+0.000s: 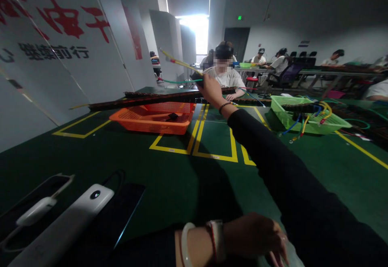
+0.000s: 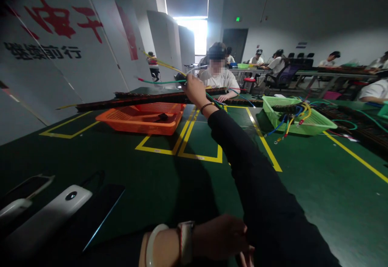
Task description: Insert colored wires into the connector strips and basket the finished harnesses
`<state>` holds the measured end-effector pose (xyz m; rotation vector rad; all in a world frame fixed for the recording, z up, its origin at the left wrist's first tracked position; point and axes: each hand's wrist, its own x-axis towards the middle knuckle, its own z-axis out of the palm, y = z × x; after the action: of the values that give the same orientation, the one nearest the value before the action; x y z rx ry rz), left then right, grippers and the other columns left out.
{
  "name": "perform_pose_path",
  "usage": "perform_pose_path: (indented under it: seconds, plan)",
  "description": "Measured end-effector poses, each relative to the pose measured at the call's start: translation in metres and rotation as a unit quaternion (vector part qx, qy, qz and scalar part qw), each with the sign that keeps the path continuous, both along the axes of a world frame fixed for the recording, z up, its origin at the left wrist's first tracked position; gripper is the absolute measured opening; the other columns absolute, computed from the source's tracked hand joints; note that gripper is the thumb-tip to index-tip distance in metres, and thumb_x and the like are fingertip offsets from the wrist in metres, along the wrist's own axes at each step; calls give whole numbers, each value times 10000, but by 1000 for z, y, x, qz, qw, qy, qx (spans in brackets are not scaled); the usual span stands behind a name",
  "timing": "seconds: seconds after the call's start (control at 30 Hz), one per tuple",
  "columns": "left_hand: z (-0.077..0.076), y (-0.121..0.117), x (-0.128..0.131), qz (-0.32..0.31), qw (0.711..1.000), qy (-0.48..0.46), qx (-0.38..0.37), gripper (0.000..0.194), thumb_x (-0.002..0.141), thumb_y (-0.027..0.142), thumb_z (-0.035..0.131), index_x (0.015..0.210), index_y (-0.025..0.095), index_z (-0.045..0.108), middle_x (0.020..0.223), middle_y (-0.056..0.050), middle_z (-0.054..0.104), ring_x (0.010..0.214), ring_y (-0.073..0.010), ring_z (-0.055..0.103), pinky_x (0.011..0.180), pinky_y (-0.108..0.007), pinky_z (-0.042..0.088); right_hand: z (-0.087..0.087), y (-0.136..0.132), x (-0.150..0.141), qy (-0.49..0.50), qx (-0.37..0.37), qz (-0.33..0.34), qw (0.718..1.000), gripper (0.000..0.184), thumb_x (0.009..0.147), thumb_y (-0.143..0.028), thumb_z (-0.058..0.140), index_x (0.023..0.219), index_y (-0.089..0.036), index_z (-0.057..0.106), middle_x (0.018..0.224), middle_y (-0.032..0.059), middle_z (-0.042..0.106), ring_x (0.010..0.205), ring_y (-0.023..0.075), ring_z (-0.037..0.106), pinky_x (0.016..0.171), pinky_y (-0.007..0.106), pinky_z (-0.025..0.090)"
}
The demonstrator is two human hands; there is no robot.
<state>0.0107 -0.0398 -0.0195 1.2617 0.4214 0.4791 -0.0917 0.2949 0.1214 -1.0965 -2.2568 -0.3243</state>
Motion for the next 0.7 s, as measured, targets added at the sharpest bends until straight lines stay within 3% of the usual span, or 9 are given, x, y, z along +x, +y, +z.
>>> perform_pose_path:
  seconds: [0.1,0.2,0.33,0.4,0.5,0.63,0.7]
  plan:
    - [-2,-2,1,-4,999,-46,-18,517,853,607,434,682,133,548,662,-39,567,604,-113,559,619,-246,470,45,5,43,105,19,7,994,361,935,-377,443,1165,-100,416,1160,178,526,1078,257,515,878,409,428]
    - [2,-5,1,23,998,-38,-32,575,786,689,455,683,132,558,685,-67,595,621,-140,580,631,-276,484,87,6,88,249,8,6,968,363,926,-399,463,1130,-102,419,1109,145,543,1054,210,520,922,410,411]
    - [20,-5,-7,56,998,-30,-11,473,813,590,520,872,130,613,863,-105,655,717,-167,616,695,-313,496,121,-14,143,477,-29,51,877,450,930,-541,357,1156,-157,419,1105,106,558,1018,136,504,931,338,404]
    - [33,-4,-11,77,996,-53,-6,435,840,528,526,948,118,622,927,-128,662,810,-193,635,780,-346,491,124,-39,167,533,-83,103,836,500,913,-622,284,1144,-210,449,1106,81,569,1052,136,495,929,347,407]
    - [59,-4,-13,79,984,-146,-63,426,890,456,481,1048,85,618,1089,-197,636,956,-235,635,890,-397,459,113,-91,194,577,-123,145,794,559,879,-690,265,1106,-228,484,1092,70,588,1053,170,534,872,378,455]
    - [102,-12,-16,101,935,-260,-217,540,939,461,359,1320,94,464,1352,-207,475,1177,-263,536,1033,-430,366,82,-158,212,573,-125,160,794,576,859,-715,261,1096,-262,526,1119,56,592,1092,210,561,804,401,515]
    - [120,-16,-19,123,908,-302,-263,604,942,493,326,1364,67,400,1396,-206,424,1230,-275,488,1070,-422,336,69,-182,216,559,-119,160,804,553,863,-712,243,1069,-299,547,1111,44,605,1127,213,551,811,393,522]
